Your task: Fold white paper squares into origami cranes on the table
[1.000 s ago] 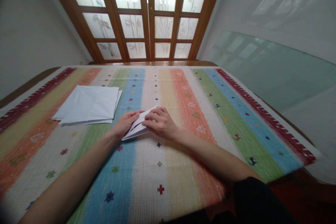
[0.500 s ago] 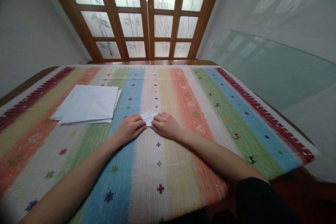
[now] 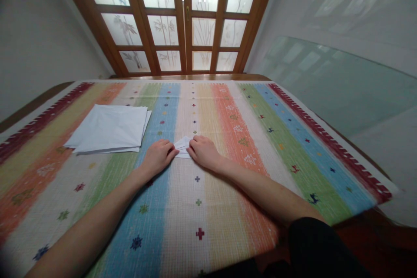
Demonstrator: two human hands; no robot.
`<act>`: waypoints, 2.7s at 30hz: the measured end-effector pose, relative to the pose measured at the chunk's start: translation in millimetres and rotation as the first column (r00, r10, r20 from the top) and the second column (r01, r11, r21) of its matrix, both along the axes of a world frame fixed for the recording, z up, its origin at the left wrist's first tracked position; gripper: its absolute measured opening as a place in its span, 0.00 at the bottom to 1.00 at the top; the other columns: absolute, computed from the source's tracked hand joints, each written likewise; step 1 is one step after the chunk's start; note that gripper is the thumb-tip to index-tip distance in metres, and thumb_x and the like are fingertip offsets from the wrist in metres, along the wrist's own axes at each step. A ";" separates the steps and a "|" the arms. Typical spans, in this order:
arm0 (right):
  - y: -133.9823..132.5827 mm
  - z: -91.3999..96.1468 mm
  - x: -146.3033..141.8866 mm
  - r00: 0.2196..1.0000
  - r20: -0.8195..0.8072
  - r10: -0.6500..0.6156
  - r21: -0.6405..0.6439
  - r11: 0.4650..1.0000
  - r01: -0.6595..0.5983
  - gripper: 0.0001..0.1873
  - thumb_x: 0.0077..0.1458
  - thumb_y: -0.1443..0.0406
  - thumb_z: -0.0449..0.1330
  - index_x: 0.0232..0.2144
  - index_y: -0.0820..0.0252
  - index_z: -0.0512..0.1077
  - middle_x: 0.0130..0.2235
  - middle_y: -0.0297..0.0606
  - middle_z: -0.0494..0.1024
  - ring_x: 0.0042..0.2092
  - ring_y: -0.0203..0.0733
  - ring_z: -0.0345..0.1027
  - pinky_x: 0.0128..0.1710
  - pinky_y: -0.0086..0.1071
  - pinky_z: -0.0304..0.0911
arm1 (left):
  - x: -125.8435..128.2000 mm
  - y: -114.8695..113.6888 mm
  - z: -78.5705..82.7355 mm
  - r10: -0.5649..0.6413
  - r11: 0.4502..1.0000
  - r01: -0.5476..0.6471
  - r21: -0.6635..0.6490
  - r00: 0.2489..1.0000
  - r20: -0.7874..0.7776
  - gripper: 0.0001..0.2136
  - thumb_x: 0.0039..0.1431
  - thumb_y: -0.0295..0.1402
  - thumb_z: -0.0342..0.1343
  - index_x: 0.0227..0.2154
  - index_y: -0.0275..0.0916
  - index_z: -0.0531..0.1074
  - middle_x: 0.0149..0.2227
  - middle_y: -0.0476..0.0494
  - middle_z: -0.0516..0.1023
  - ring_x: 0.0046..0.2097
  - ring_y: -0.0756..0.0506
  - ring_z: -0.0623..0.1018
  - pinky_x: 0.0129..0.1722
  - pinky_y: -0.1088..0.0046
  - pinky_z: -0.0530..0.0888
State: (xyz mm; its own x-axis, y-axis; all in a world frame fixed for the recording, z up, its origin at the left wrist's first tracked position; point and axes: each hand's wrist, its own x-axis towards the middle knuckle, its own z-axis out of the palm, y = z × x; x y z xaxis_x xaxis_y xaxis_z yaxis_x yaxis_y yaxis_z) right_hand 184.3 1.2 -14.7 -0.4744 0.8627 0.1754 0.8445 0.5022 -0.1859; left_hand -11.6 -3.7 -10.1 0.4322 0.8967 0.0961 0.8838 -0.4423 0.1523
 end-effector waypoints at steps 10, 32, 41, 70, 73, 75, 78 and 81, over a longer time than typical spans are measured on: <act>-0.3 1.9 -0.6 0.997 0.031 -0.066 -0.037 0.997 0.067 0.11 0.62 0.61 0.56 0.31 0.62 0.73 0.36 0.43 0.75 0.37 0.42 0.65 0.35 0.34 0.53 | -11.2 -6.3 41.2 0.174 0.981 -0.189 -0.032 0.948 -0.268 0.12 0.61 0.35 0.52 0.31 0.35 0.78 0.36 0.35 0.79 0.44 0.35 0.76 0.41 0.61 0.67; 17.1 4.3 16.9 0.984 -0.178 0.025 -0.038 0.999 -0.032 0.23 0.57 0.63 0.61 0.55 0.61 0.66 0.52 0.48 0.72 0.53 0.49 0.64 0.50 0.41 0.56 | 44.7 -56.0 0.0 -0.007 1.000 0.007 0.001 0.981 -0.194 0.36 0.61 0.52 0.50 0.62 0.26 0.59 0.63 0.20 0.61 0.63 0.27 0.64 0.58 0.52 0.63; 39.7 4.2 -3.1 0.975 -0.152 0.165 -0.033 0.985 -0.171 0.09 0.59 0.70 0.57 0.40 0.62 0.77 0.41 0.45 0.77 0.45 0.44 0.67 0.47 0.37 0.57 | 43.0 -56.4 2.7 -0.010 0.998 0.021 0.053 0.977 -0.212 0.35 0.61 0.53 0.49 0.60 0.27 0.62 0.64 0.22 0.60 0.64 0.29 0.61 0.60 0.51 0.60; 25.8 -14.0 36.4 0.871 -0.017 0.492 0.151 0.862 -0.484 0.17 0.62 0.69 0.51 0.48 0.59 0.74 0.48 0.46 0.80 0.51 0.42 0.73 0.52 0.40 0.63 | 42.0 -58.3 -0.4 0.123 0.991 -0.131 -0.017 0.966 -0.226 0.38 0.58 0.56 0.50 0.62 0.31 0.60 0.62 0.18 0.61 0.62 0.22 0.62 0.55 0.43 0.61; 20.7 -12.8 44.3 0.888 -0.049 0.456 0.108 0.887 -0.449 0.18 0.58 0.70 0.53 0.49 0.58 0.74 0.49 0.44 0.79 0.53 0.43 0.72 0.54 0.42 0.62 | 40.1 -57.9 -0.7 0.116 0.993 -0.118 0.003 0.969 -0.220 0.41 0.56 0.57 0.51 0.65 0.33 0.54 0.62 0.20 0.63 0.61 0.24 0.63 0.56 0.46 0.61; 18.8 -9.3 46.3 0.901 -0.090 0.424 0.064 0.905 -0.420 0.19 0.55 0.72 0.54 0.47 0.57 0.76 0.49 0.43 0.79 0.53 0.44 0.71 0.55 0.43 0.61 | 39.1 -57.6 -1.3 0.114 0.993 -0.112 0.020 0.971 -0.208 0.43 0.56 0.58 0.50 0.66 0.31 0.52 0.61 0.18 0.63 0.61 0.24 0.64 0.56 0.46 0.61; 19.7 0.7 42.3 0.936 -0.226 0.270 -0.058 0.955 -0.290 0.17 0.56 0.72 0.52 0.41 0.58 0.78 0.44 0.41 0.81 0.48 0.42 0.73 0.50 0.39 0.64 | 37.9 -57.4 -0.7 0.112 0.994 -0.112 0.016 0.972 -0.208 0.42 0.57 0.58 0.48 0.63 0.25 0.58 0.62 0.17 0.61 0.61 0.23 0.63 0.56 0.45 0.60; 25.4 12.8 31.6 0.947 -0.318 0.039 -0.204 0.973 -0.109 0.14 0.58 0.71 0.52 0.37 0.60 0.78 0.37 0.40 0.82 0.38 0.39 0.74 0.39 0.32 0.65 | 37.1 -56.6 2.2 0.092 0.996 -0.090 0.018 0.973 -0.210 0.40 0.57 0.58 0.48 0.60 0.24 0.63 0.62 0.18 0.62 0.59 0.24 0.65 0.56 0.45 0.60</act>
